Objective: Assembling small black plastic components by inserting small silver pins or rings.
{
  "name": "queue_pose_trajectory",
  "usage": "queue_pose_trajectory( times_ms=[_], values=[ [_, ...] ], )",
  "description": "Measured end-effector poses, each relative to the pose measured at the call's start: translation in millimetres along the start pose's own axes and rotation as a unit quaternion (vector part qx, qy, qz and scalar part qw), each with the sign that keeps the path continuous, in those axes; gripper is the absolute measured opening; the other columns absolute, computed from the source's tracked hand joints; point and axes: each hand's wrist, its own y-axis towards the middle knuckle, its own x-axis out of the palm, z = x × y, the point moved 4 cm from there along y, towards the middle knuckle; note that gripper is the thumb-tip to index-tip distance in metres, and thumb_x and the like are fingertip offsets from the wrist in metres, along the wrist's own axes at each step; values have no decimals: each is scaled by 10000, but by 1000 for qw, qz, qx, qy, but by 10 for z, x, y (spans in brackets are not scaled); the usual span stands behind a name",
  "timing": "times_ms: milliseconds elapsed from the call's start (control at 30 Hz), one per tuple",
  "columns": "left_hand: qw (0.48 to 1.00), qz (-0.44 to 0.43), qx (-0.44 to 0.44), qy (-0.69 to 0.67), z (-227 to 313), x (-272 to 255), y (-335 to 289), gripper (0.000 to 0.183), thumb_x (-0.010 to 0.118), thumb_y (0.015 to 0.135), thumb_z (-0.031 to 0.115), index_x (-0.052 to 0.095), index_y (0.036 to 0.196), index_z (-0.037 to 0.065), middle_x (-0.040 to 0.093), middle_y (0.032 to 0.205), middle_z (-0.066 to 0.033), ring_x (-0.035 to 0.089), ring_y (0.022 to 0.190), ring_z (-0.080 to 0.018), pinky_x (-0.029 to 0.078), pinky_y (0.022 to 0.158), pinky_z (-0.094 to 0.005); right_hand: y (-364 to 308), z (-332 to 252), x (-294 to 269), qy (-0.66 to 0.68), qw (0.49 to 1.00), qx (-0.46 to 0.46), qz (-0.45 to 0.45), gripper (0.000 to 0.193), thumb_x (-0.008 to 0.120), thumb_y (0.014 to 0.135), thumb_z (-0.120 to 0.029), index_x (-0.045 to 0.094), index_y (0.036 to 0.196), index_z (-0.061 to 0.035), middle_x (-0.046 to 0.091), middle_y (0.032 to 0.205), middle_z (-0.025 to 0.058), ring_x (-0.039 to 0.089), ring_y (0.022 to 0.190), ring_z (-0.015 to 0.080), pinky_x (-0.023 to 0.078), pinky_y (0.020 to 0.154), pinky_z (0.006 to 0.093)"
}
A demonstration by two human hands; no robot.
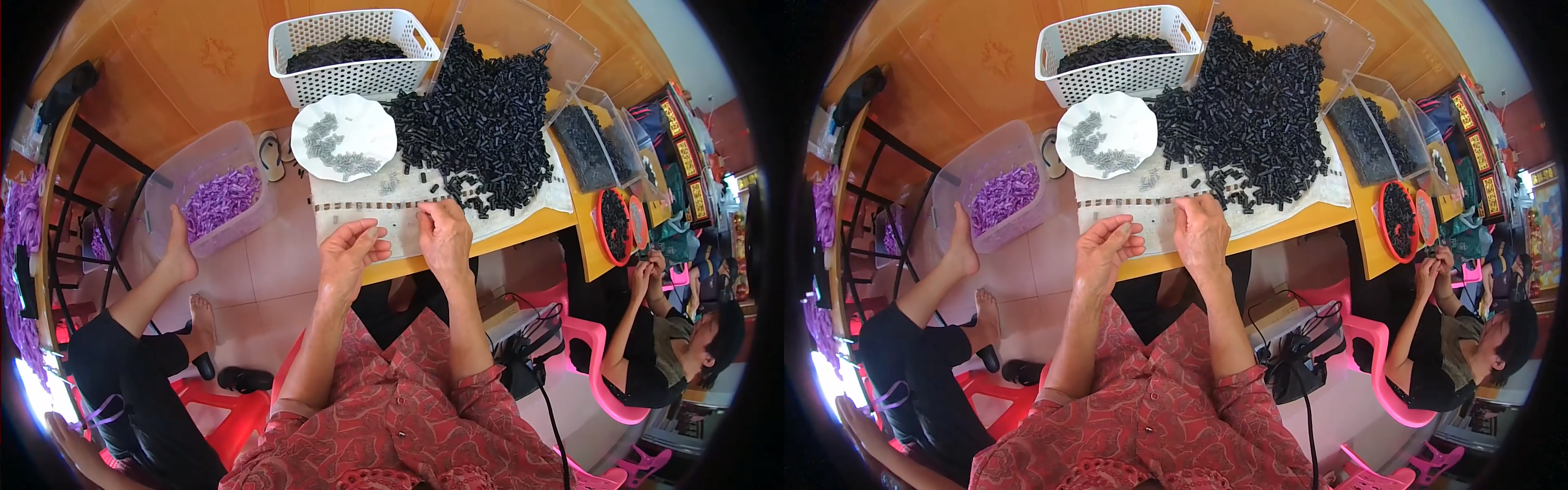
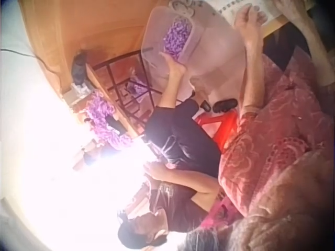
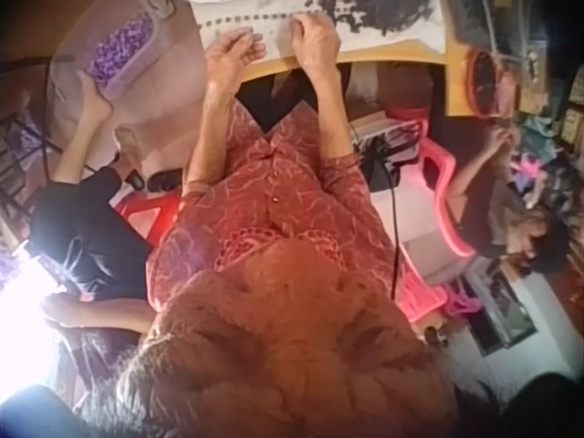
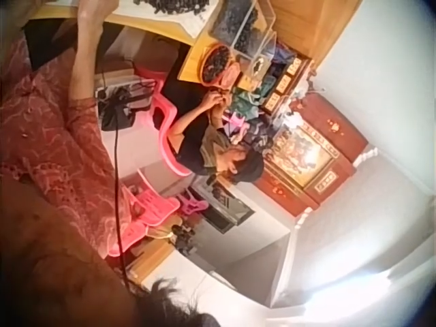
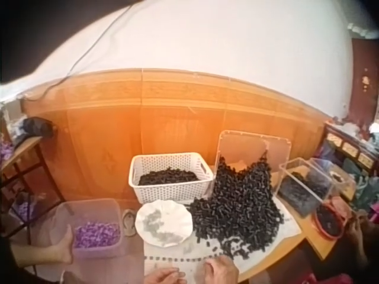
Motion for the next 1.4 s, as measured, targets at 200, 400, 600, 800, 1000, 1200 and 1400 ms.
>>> queue_pose_trajectory(
  times_ms=[200, 400, 600, 800, 1000, 1200, 1400],
  values=[
    [1000, -14, -9, -24, -41, 44, -13, 221, 590, 950, 74, 588, 1128, -57, 667, 996, -161, 675, 790, -198, 582, 734, -314, 121, 80, -10, -54, 998, 17, -2, 110, 670, 797, -38, 674, 902, -71, 605, 823, 111, 612, 780, 317, 497, 665, 412],
    [999, -25, -27, -26, -70, 70, -31, 226, 594, 947, 77, 585, 1130, -55, 667, 998, -160, 673, 789, -193, 574, 734, -306, 247, 171, -28, -117, 993, 32, 3, 153, 701, 779, -74, 683, 929, -46, 580, 871, 111, 588, 859, 314, 496, 711, 424],
    [999, -15, -32, -22, -92, 75, -38, 204, 592, 948, 71, 606, 1124, -30, 677, 987, -152, 668, 774, -186, 568, 723, -310, 279, 220, 24, -129, 990, 38, -34, 224, 729, 762, -91, 685, 972, -28, 572, 886, 114, 581, 881, 307, 492, 727, 426],
    [999, -18, -39, -15, -111, 90, -36, 206, 591, 946, 65, 605, 1127, -32, 676, 991, -148, 668, 773, -179, 570, 719, -304, 181, 249, 28, 25, 996, 72, -50, 193, 736, 772, -64, 684, 956, -30, 589, 888, 91, 591, 765, 223, 484, 674, 335],
    [999, -15, -42, 3, -141, 80, -24, 226, 591, 944, 66, 599, 1147, -34, 672, 1018, -151, 670, 780, -175, 576, 719, -297, 1, 64, 0, 320, 933, 130, -105, 206, 721, 787, 37, 684, 985, -7, 583, 884, 11, 526, 706, 61, 435, 641, 200],
    [999, -30, -28, -7, -127, 122, -48, 267, 594, 945, 76, 590, 1191, -29, 676, 1009, -115, 668, 762, -150, 576, 693, -269, -85, -29, -14, 365, 914, 111, -135, 223, 711, 780, 60, 687, 990, -10, 582, 896, 5, 506, 706, 61, 432, 640, 199],
    [998, -51, -34, -31, -170, 84, -31, 298, 620, 926, 61, 598, 1213, -16, 687, 930, -88, 661, 747, -129, 563, 656, -249, -102, -196, -8, 337, 924, 85, -157, 212, 711, 789, 43, 698, 985, -37, 589, 913, 20, 538, 720, 78, 453, 637, 216]
  ],
)
